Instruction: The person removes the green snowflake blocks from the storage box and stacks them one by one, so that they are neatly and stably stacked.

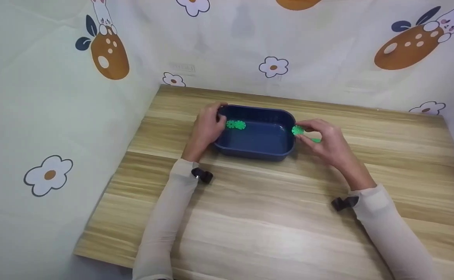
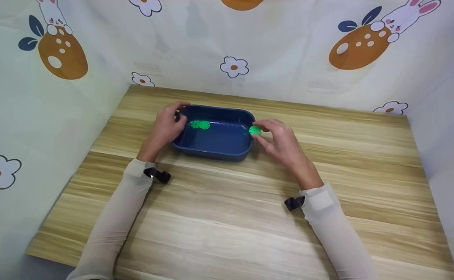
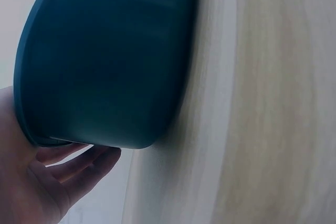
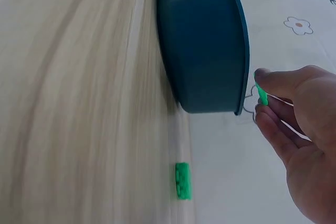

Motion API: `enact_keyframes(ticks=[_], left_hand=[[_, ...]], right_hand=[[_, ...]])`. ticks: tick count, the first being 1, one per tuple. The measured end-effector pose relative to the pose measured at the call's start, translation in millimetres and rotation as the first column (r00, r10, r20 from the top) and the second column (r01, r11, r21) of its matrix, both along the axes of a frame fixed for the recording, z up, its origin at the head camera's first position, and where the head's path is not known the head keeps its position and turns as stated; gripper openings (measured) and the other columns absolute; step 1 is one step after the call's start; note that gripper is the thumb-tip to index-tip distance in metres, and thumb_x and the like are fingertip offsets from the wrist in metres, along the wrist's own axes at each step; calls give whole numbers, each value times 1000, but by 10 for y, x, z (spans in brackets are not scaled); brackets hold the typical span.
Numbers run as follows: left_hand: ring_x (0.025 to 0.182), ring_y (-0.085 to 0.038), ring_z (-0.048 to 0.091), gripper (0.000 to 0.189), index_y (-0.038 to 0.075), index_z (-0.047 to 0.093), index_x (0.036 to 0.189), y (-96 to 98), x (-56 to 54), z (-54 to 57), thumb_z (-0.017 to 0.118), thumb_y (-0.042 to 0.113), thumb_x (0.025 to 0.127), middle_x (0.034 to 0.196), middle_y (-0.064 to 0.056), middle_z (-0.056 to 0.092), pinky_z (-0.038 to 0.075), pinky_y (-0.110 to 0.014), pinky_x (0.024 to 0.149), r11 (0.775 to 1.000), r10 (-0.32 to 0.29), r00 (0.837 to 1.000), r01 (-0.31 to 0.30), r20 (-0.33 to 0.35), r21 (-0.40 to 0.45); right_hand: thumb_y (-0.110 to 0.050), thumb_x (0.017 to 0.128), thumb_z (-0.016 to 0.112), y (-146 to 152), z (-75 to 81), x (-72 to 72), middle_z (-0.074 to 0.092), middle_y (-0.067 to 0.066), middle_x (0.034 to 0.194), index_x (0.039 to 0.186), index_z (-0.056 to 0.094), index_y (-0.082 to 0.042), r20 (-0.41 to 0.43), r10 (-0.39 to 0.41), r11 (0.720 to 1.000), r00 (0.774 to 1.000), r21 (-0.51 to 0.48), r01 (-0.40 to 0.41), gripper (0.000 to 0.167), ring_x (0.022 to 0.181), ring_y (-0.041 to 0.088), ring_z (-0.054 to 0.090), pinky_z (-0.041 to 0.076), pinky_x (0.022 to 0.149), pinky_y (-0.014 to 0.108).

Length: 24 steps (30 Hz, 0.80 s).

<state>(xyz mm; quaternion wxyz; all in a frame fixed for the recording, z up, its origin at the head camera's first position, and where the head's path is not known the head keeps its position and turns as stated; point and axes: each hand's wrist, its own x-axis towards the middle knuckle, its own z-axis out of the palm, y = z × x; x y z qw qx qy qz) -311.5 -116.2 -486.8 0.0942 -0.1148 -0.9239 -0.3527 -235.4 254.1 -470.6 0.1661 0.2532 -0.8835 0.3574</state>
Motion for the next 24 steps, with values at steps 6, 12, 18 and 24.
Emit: enact_keyframes(ticks=[6,12,18,24], left_hand=[[131,-24,65,41,15,69,142,-14,-5,0,62,12,102,143,-11,70,53,-44,113,1000,14,1000,-14,16,-6],[130,-24,65,40,15,69,142,-13,-9,-15,62,12,102,142,-12,70,53,-45,112,1000,20,1000,-20,18,-10],[128,-24,65,40,15,69,141,-8,-7,-18,62,11,102,140,-12,70,53,-44,111,1000,12,1000,-12,8,-5],[124,-24,67,40,14,69,140,-7,-3,-9,61,10,101,139,-11,72,55,-45,108,1000,-4,1000,4,-11,5]], right_hand=[[-5,89,87,141,-31,26,81,13,118,124,78,-2,35,-29,1000,999,-3,29,36,106,28,78,53,94,11],[-4,90,86,268,-41,4,80,14,122,126,77,-2,80,-50,999,996,7,50,37,107,30,77,58,97,22],[-1,91,84,418,-105,-41,79,19,122,125,77,2,168,-63,998,984,19,61,35,108,35,77,60,96,49],[-5,94,82,551,-162,-80,79,20,120,126,76,3,262,-62,998,963,34,55,33,109,37,78,61,96,35]])
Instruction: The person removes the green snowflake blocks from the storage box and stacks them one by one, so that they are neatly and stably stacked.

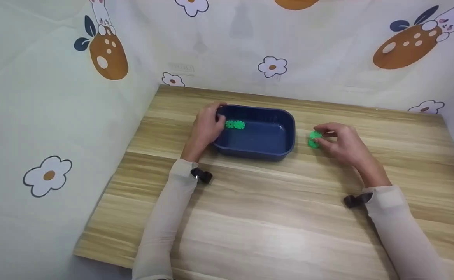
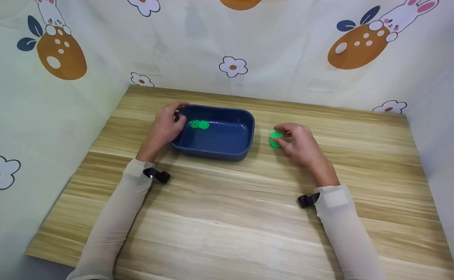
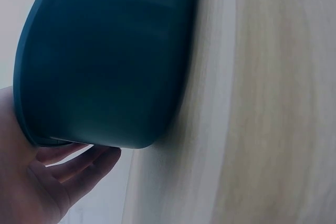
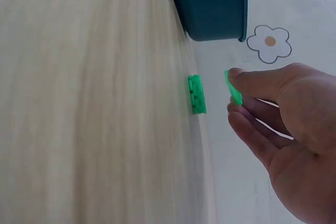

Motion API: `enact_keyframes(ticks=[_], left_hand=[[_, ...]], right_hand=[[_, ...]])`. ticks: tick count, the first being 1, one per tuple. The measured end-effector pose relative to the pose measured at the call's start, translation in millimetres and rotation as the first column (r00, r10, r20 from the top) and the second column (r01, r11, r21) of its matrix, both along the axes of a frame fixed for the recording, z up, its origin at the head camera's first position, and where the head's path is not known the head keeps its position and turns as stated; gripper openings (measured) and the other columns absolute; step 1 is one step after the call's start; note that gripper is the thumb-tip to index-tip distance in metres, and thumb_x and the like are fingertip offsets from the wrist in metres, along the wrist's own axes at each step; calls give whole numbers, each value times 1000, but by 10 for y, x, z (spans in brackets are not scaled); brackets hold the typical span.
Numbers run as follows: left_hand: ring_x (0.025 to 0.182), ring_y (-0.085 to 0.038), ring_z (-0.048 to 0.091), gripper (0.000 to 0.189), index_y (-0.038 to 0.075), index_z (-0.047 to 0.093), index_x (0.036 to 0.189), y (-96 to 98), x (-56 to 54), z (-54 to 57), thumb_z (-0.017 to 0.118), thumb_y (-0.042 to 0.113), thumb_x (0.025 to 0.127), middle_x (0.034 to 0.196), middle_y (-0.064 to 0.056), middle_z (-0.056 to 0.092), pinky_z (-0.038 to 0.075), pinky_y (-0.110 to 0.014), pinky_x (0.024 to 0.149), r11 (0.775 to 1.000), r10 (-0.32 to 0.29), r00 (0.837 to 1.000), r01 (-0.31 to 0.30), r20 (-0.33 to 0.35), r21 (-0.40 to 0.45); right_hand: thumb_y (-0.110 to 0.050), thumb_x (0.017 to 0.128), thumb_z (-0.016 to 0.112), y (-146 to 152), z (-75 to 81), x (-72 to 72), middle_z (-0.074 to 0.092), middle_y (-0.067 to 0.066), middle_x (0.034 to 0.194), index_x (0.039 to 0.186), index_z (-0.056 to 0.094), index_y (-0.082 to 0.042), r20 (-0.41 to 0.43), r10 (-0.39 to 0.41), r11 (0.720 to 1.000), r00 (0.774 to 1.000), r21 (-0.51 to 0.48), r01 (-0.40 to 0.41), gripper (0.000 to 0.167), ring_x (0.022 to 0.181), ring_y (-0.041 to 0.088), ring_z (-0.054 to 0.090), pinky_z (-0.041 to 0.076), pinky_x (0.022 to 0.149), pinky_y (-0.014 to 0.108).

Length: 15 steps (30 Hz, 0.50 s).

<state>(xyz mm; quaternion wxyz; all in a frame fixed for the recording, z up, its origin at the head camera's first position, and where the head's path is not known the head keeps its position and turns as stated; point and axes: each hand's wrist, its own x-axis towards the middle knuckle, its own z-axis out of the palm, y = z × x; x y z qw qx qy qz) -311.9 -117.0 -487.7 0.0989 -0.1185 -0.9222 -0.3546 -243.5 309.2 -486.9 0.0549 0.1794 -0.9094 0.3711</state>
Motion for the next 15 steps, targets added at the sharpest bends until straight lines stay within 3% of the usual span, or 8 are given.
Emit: enact_keyframes(ticks=[3,5,15], left_hand=[[129,-25,66,40,14,69,141,1,-5,0,62,11,102,141,-12,71,54,-46,111,1000,2,1000,-2,17,3],[131,-25,65,40,14,69,141,4,-7,-3,61,11,102,142,-12,70,53,-46,113,1000,3,1000,-3,23,4],[131,-27,65,40,15,69,141,4,1,-1,61,11,102,141,-13,70,52,-48,113,1000,9,1000,-9,24,-6]], right_hand=[[-8,96,81,43,-14,-13,80,18,120,126,76,1,46,1,1000,999,15,-2,32,109,36,78,55,93,14],[-11,97,81,66,-20,-19,80,17,120,126,77,-1,77,2,1000,997,17,-4,31,109,36,78,50,90,7],[-14,96,82,106,-49,-26,80,12,124,122,80,-10,162,61,998,985,-24,-58,26,114,33,76,54,89,10]])
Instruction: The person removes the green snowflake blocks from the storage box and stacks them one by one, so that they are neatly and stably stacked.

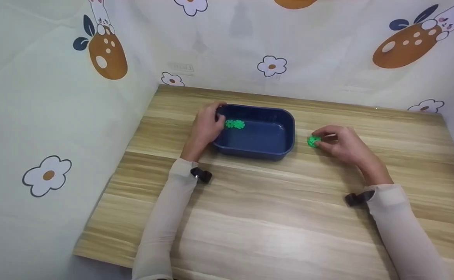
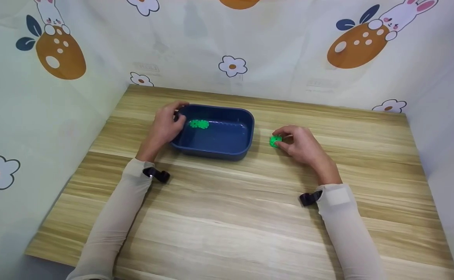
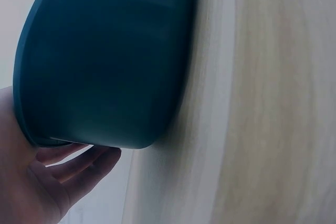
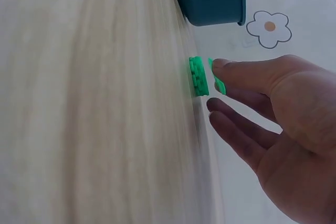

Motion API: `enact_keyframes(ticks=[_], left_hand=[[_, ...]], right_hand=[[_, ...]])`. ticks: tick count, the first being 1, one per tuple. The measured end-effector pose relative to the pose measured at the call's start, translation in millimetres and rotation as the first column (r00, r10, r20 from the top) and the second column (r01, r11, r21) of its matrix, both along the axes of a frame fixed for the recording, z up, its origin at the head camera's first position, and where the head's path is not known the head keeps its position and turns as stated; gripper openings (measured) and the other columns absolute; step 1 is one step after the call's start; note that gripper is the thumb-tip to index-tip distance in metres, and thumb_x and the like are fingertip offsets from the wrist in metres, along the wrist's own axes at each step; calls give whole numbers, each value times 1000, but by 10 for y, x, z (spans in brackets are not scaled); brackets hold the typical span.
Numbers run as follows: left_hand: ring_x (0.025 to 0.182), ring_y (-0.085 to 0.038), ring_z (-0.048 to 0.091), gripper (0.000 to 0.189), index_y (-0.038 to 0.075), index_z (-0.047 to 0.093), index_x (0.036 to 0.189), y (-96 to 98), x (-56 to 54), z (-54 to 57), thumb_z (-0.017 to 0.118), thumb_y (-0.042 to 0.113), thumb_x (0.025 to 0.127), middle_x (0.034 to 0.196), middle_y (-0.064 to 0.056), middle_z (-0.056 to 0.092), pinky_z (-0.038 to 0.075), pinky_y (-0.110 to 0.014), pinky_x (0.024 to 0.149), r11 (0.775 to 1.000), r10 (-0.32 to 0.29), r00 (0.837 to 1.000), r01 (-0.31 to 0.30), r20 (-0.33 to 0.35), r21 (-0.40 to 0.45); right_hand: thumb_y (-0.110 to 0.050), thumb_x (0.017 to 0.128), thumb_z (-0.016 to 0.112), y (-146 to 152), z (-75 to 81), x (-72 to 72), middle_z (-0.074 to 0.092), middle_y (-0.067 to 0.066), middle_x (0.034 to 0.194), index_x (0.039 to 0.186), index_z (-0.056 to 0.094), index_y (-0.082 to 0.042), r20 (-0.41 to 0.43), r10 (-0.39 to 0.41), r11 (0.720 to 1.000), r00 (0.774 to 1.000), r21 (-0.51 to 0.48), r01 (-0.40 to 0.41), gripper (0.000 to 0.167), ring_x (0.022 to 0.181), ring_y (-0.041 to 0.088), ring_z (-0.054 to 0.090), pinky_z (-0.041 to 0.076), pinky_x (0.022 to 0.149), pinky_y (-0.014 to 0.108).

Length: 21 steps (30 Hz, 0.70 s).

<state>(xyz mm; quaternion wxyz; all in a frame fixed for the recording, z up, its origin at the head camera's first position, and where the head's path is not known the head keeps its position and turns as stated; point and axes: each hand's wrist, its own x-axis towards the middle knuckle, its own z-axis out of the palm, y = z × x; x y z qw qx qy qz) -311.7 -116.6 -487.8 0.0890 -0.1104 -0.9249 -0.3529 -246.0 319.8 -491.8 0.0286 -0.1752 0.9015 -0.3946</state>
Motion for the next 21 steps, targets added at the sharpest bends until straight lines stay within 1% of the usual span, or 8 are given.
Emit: enact_keyframes(ticks=[4,8,14,17,21], left_hand=[[131,-28,65,39,14,69,140,-1,-2,3,62,11,102,140,-14,70,52,-48,113,1000,-3,1000,3,-4,3],[130,-27,65,39,15,69,140,0,2,6,62,11,102,140,-14,70,52,-48,113,1000,-3,1000,3,-3,6],[123,-26,66,41,16,68,141,5,9,14,62,12,101,140,-14,70,55,-48,107,1000,2,1000,-2,-1,-6],[123,-26,66,41,16,69,141,7,10,18,62,12,100,140,-14,71,55,-48,107,1000,-2,1000,2,-6,-6],[123,-26,67,41,16,69,140,8,6,13,62,11,100,139,-13,71,55,-48,107,1000,-2,1000,2,-15,-7]], right_hand=[[-12,96,82,-4,-1,-2,79,13,125,122,80,-9,19,23,1000,1000,-10,-23,26,115,34,76,54,89,9],[-13,97,82,-3,-3,-3,79,14,125,122,80,-9,34,28,1000,999,-10,-27,26,115,35,76,54,88,9],[-17,97,82,2,0,9,79,15,125,126,79,-9,78,24,1000,997,-17,-22,31,111,36,77,56,87,11],[-16,95,84,10,1,3,78,15,125,128,78,-8,80,34,999,996,-21,-33,34,113,35,76,57,90,14],[-10,93,85,25,1,-4,78,17,126,130,76,-5,61,44,999,997,-19,-43,39,116,34,74,59,95,21]])
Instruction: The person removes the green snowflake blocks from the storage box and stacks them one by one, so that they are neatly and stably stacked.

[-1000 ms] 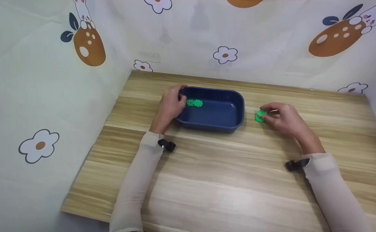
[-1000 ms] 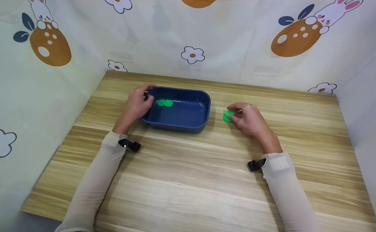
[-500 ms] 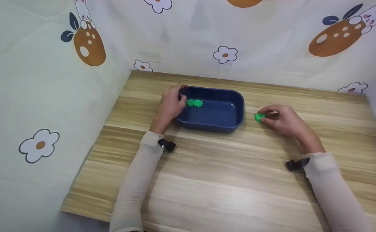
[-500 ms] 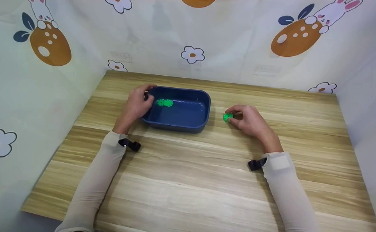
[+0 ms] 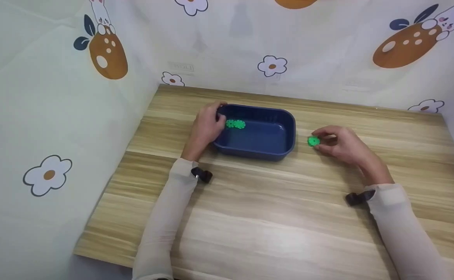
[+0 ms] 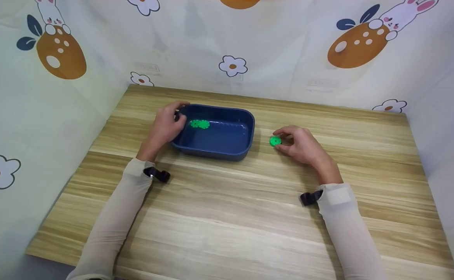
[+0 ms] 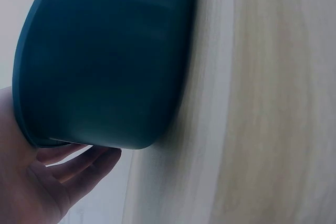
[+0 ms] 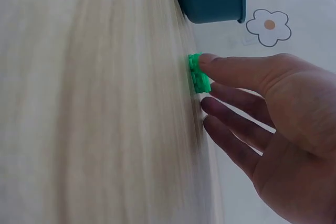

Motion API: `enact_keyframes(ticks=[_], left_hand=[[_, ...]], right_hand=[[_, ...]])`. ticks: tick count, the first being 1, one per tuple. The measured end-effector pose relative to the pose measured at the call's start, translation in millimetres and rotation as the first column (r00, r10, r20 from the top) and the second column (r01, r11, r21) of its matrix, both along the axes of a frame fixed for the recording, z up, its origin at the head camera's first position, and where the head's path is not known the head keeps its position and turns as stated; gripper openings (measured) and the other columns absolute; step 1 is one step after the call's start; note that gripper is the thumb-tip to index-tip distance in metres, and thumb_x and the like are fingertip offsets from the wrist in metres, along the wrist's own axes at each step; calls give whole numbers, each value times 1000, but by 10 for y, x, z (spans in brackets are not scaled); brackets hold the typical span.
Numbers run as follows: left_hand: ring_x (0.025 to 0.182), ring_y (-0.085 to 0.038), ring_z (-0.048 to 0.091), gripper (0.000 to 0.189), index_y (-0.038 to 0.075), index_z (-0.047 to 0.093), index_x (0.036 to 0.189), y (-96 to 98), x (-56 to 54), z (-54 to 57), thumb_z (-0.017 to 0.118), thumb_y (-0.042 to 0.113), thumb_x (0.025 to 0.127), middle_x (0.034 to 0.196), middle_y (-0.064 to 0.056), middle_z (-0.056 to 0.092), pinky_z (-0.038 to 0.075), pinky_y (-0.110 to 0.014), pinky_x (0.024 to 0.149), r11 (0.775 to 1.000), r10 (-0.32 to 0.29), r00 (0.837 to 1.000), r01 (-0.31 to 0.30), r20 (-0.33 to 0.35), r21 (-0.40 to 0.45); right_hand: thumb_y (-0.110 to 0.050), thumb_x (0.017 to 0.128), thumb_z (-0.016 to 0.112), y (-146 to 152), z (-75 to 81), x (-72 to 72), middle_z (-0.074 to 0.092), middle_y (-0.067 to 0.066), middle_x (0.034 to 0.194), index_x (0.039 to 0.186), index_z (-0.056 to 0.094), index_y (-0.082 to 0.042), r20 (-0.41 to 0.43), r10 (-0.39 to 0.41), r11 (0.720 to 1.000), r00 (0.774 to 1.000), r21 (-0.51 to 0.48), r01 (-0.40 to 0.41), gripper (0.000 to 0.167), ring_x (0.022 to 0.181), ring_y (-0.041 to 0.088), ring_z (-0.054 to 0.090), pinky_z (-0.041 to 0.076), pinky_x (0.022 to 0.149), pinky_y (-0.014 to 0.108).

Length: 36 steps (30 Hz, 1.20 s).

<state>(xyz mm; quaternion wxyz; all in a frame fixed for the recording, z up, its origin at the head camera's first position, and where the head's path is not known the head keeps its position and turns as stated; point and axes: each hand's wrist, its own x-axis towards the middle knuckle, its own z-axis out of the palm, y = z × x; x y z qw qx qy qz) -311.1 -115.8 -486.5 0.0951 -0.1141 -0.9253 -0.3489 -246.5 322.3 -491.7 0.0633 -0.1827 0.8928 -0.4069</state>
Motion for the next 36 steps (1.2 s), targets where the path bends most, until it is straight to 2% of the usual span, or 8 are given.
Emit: enact_keyframes(ticks=[5,10,13,17,24,26,32,36], left_hand=[[123,-26,67,40,16,70,139,0,-12,-12,62,10,100,138,-13,72,55,-47,107,1000,1,1000,-1,-11,-4],[124,-26,67,40,16,69,140,-1,-21,-17,62,11,100,138,-13,72,55,-47,107,1000,3,1000,-3,-5,-6],[124,-26,67,40,16,69,140,2,-17,-14,62,12,101,139,-13,71,55,-47,108,1000,7,1000,-7,4,-3],[125,-26,66,41,17,69,141,3,-8,-7,62,12,100,140,-13,71,55,-48,108,1000,10,1000,-10,8,-3],[112,-22,64,41,16,68,140,-7,-18,-13,61,10,100,135,-12,72,56,-45,101,1000,-17,1000,17,-1,5],[109,-22,63,41,15,68,140,-9,-20,-17,61,10,100,134,-12,73,56,-45,100,1000,-21,1000,21,-6,6],[107,-23,64,41,14,69,140,-11,-16,-19,61,9,99,131,-13,73,56,-46,98,1000,-18,1000,18,-10,8],[109,-24,64,41,14,69,140,-8,-13,-15,62,10,100,132,-14,72,56,-46,99,1000,-15,1000,15,-1,4]], right_hand=[[-8,91,86,12,-11,-9,76,20,129,132,74,-1,-17,-4,1000,1000,25,5,43,117,35,73,61,98,33],[-9,91,86,9,-11,-10,72,19,136,130,75,-2,-23,-3,998,1000,64,5,41,120,37,71,60,102,47],[-9,92,85,12,-14,-15,70,19,139,128,76,-2,-26,1,997,1000,77,1,38,121,37,71,58,103,51],[-10,92,85,19,-8,-11,69,20,140,128,76,-3,-21,1,997,1000,78,0,37,122,38,70,59,104,49],[-8,92,85,32,-20,-15,70,18,137,126,76,-3,-15,-2,997,1000,74,3,36,123,36,70,59,98,27],[-7,92,85,29,-26,-19,70,19,137,126,76,-3,-17,1,997,1000,74,0,36,123,37,70,60,98,27],[-8,92,85,23,-28,-22,70,18,136,126,76,-3,-20,6,996,1000,86,-4,35,123,36,70,60,101,40],[-9,92,86,27,-31,-25,71,17,134,127,76,-4,-22,3,996,1000,93,-1,36,121,35,71,60,99,33]])
